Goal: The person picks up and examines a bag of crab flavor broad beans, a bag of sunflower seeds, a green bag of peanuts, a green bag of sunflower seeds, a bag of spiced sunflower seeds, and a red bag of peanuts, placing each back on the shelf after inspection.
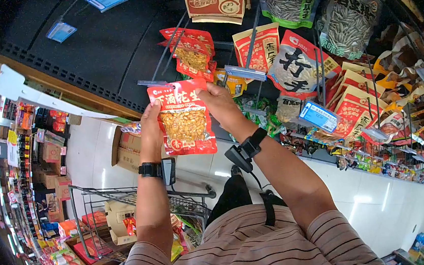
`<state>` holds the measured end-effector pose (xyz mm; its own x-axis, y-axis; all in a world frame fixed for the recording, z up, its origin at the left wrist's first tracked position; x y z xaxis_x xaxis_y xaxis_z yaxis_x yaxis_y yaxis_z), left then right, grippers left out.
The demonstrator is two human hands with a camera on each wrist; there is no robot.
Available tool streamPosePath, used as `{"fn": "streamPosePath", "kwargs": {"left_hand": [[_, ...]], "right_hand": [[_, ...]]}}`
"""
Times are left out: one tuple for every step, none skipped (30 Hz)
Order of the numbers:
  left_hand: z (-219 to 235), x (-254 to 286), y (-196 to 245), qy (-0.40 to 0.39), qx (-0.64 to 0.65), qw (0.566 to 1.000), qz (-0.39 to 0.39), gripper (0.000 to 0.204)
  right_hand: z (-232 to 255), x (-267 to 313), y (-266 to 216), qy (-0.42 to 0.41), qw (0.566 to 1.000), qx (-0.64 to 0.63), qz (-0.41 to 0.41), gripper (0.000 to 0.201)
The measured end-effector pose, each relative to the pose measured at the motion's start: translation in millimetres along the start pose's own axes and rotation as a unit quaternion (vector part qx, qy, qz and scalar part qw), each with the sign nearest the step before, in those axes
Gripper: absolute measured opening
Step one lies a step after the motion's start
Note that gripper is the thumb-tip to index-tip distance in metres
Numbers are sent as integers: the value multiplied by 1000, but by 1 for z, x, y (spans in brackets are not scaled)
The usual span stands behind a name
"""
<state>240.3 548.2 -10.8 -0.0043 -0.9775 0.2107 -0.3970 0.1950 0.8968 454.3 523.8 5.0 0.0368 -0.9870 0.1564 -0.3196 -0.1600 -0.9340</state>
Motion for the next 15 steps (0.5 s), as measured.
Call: {"fn": "streamPosePath", "kwargs": {"left_hand": [[-4,-3,3,2,1,1000,-7,23],[-6,-6,4,7,8,1000,-13,23],[-3,-13,2,5,5,1000,-24,24],[2,-21,0,4,2,999,-34,24],[6,-27,-2,2,-2,999,-44,25],[3,-29,0,-11,12,999,-52,25],[2,-30,3,-8,10,998,-56,26],[0,-30,6,-4,8,998,-60,26],[-1,-30,9,0,7,998,-66,26],[-1,-31,10,-4,6,998,-67,26],[-1,-34,12,-8,5,998,-68,26],[-1,-37,14,-12,4,997,-70,26],[-1,-40,14,-16,4,997,-73,25],[-2,-44,15,-20,4,997,-77,25],[-3,-47,15,-24,5,996,-80,25]], "right_hand": [[-3,-2,-4,2,1000,-21,8,34],[-2,-10,1,-6,1000,-18,12,38],[-3,-13,0,-8,1000,-14,26,36],[-4,-15,-2,-10,999,-9,40,35],[-5,-17,-3,-11,999,-5,53,34],[-5,-19,-3,-12,998,15,64,32],[-6,-21,-2,-14,997,34,74,31],[-6,-23,-2,-16,995,54,84,30],[-8,-24,-5,-11,994,61,89,29],[-10,-24,-8,-7,993,68,94,28],[-12,-24,-11,-3,992,75,99,27],[-13,-27,-9,-1,992,71,105,28],[-12,-32,-7,1,992,66,112,28],[-11,-36,-5,2,991,63,118,28],[-10,-40,-4,5,991,66,118,28]]}}
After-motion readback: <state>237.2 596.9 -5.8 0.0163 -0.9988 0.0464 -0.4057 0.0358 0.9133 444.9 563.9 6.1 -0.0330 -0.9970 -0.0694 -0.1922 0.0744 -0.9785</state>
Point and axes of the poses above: each hand's wrist, its own x-axis away from the middle knuckle, its own z-axis out of the back of the hand, y = z × x, the point moved 1 cm from there along -x, towards the middle knuckle, and after that the axes turned 1 degree about y, right-handed, at the moved point
